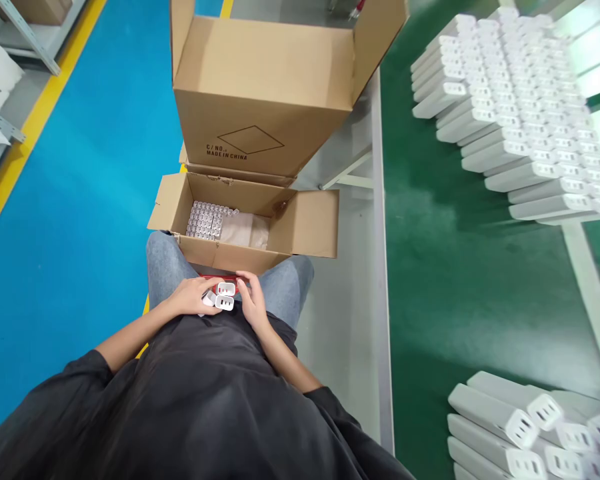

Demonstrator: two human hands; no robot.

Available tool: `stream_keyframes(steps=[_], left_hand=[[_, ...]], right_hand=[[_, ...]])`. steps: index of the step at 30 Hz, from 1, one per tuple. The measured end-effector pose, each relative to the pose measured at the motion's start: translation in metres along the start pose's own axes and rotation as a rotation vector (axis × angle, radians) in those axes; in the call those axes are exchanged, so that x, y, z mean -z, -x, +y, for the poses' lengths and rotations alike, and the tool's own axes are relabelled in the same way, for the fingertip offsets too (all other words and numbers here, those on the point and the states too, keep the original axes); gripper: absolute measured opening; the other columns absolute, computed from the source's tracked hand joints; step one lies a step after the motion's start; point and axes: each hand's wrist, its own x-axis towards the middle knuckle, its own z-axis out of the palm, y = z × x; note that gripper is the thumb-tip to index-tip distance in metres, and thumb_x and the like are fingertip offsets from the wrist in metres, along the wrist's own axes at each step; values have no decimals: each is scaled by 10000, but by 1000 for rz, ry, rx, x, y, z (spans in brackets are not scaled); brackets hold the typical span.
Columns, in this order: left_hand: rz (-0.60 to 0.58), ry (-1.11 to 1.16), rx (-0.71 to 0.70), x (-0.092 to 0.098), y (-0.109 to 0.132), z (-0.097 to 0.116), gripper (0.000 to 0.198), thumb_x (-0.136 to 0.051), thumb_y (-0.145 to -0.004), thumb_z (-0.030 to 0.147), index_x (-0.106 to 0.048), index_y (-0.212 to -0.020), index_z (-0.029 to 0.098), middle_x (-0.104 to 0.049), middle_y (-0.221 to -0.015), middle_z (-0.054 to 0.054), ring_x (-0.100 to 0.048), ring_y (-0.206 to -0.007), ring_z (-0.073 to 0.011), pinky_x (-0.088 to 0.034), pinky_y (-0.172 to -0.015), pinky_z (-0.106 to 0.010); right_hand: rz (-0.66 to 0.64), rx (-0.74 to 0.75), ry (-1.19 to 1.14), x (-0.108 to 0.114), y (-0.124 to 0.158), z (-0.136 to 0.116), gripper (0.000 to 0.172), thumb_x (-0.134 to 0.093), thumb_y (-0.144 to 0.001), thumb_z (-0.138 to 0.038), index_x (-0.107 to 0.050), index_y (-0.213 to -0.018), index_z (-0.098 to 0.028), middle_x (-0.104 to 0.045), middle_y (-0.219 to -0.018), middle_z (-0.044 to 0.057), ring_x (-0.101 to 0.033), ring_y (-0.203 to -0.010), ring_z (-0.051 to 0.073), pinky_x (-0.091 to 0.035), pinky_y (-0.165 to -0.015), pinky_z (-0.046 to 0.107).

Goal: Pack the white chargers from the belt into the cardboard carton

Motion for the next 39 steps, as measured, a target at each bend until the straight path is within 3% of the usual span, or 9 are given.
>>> stream_keyframes(steps=[4,6,10,15,20,23,29,33,39], left_hand=[[-36,-26,-30,1,-6,1,649,-669,-731,512,-550,-1330,292,-715,-1034,-66,-673,-956,-289,-471,-786,-321],[-77,-44,-54,-1,-11,2,639,-674,-721,517,-563,-1310,296,-720,-1020,-69,-680,-935,-301,-474,-764,-323],[-171,-46,-101,-6,-22,-1,644,-672,-721,553,-570,-1312,320,-729,-992,-67,-688,-920,-309,-476,-747,-318],[-184,90,-15,-7,-36,-26,718,-663,-734,615,-524,-1386,347,-726,-1064,-60,-680,-968,-296,-476,-804,-321],[29,269,241,10,-67,-85,709,-639,-768,618,-524,-1396,310,-715,-1120,-54,-665,-1002,-274,-478,-851,-320],[184,276,383,28,-103,-131,657,-645,-781,597,-576,-1351,278,-711,-1118,-75,-665,-982,-267,-478,-858,-314],[389,322,527,58,-213,-214,579,-674,-790,543,-633,-1282,242,-713,-1068,-86,-668,-946,-257,-485,-833,-297],[391,397,543,52,-266,-245,534,-690,-781,522,-667,-1225,227,-715,-1054,-80,-667,-957,-254,-493,-858,-306],[290,431,489,32,-277,-256,496,-678,-800,507,-675,-1206,222,-695,-1190,-87,-639,-1082,-280,-473,-969,-362]], right_hand=[[-392,313,437,33,1,-23,209,-567,-936,-365,-682,-1047,-231,-679,-1051,88,-605,-996,227,-457,-919,366],[-557,298,640,37,-2,-31,186,-577,-936,-315,-701,-1037,-221,-688,-1000,86,-618,-937,222,-462,-870,343],[-675,172,883,26,-11,-28,147,-596,-915,-239,-726,-959,-188,-680,-926,88,-628,-902,214,-445,-773,282],[-666,68,851,24,-43,-8,110,-629,-872,-228,-716,-813,-193,-656,-830,53,-613,-810,176,-398,-688,240],[-363,-11,718,45,-136,18,196,-586,-878,-304,-696,-770,-183,-620,-770,33,-572,-696,153,-387,-662,235],[-273,-161,797,41,-219,55,222,-578,-884,-335,-682,-776,-172,-612,-670,17,-565,-648,156,-370,-640,235],[-440,-562,1014,-16,-345,179,145,-606,-877,-234,-720,-931,-164,-725,-938,78,-638,-857,170,-393,-709,205],[-491,-711,1052,-54,-375,259,200,-583,-889,-202,-726,-1014,-140,-716,-1048,134,-655,-933,196,-420,-728,213],[-517,-830,1071,-80,-392,336,273,-571,-919,-251,-708,-1127,-140,-689,-1144,165,-659,-1021,218,-454,-767,226]])
